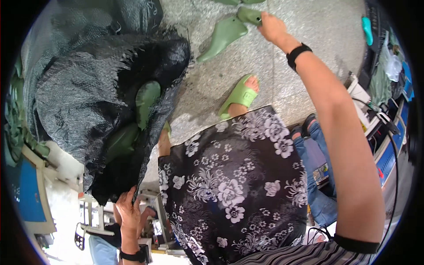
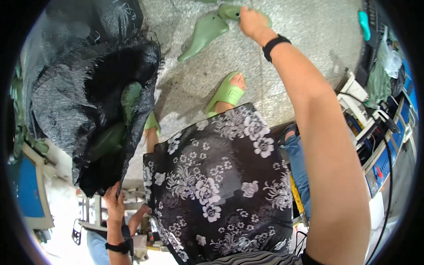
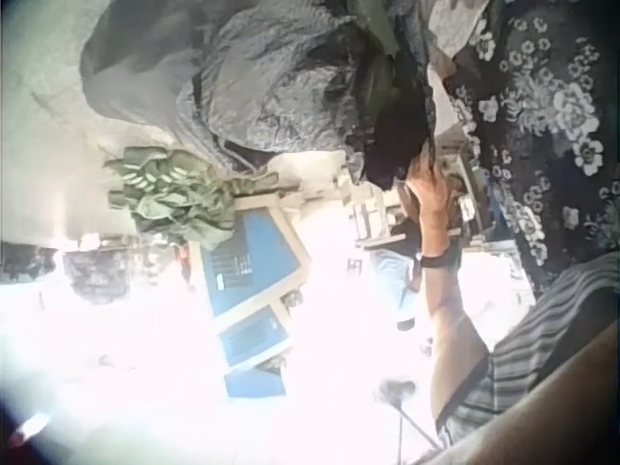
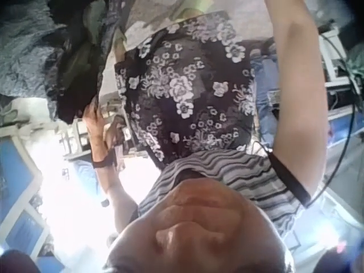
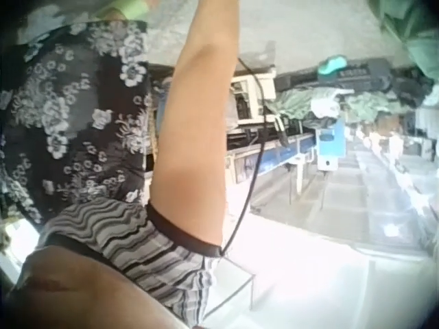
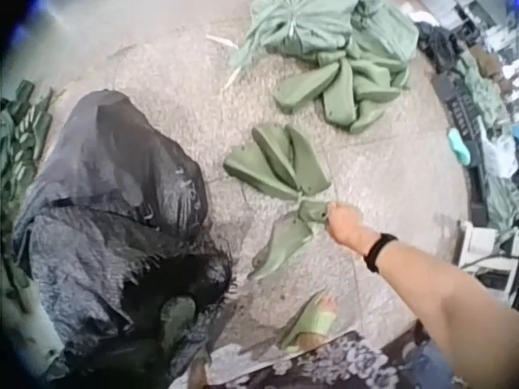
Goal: Sorting green plastic shoe lasts into a large black bag on a factory floor.
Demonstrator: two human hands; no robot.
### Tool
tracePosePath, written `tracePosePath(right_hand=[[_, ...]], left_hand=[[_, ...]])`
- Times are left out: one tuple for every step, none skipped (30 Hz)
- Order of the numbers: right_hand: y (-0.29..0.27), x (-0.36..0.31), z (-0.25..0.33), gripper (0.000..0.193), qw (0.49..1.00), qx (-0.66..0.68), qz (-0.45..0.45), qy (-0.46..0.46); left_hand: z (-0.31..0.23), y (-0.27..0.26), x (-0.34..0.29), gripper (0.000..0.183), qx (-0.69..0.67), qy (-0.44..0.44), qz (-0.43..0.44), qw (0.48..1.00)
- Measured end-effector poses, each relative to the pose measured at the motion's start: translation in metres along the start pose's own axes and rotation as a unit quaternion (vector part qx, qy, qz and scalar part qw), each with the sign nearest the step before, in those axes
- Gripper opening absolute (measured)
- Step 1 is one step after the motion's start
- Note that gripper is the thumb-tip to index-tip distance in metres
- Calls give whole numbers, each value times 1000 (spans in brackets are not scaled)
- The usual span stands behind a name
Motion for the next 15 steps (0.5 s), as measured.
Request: tracePosePath(right_hand=[[5,5,4,37,999,-37,6,22],[7,8,8,41,996,-76,10,43],[5,3,19,37,996,-81,5,38],[8,-6,22,37,997,-71,6,34],[7,-18,17,36,997,-33,37,54],[1,-27,6,34,995,2,64,74],[-1,-47,-4,35,997,27,51,54],[-8,-68,-8,35,998,50,37,33],[-23,-89,2,36,994,93,47,26],[-42,-114,15,37,989,134,57,20],[-71,-138,39,37,981,180,69,18],[-102,-157,69,37,971,223,80,16],[-126,-175,96,36,966,246,36,-73],[-145,-193,125,36,950,267,-4,-163],[-170,-204,166,38,929,248,-24,-274]], left_hand=[[1,-1,0,32,15,3,-12,1000],[2,-3,0,32,14,-8,-12,1000],[1,-3,0,31,15,-7,-11,1000],[-1,-3,-1,31,14,-4,-13,1000],[-2,0,1,32,8,-4,-2,1000],[-3,5,4,35,17,20,1,1000],[-9,8,9,40,31,31,2,999],[-17,9,14,45,45,43,2,998],[-18,7,15,45,48,41,-5,998],[-20,7,14,45,53,53,1,997],[-22,6,11,45,60,63,13,996],[-24,3,10,45,61,63,9,996],[-28,1,10,45,74,76,8,994],[-30,2,9,45,85,88,10,993],[-30,-1,3,44,92,79,9,993]])
Point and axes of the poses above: each hand's wrist, its own x-axis towards the middle knuckle, its own y-axis out of the palm, z = x × y, the point moved 5 cm from there along x, towards the middle knuckle, and after that the axes turned 2 degrees about z, right-handed, at the moved point
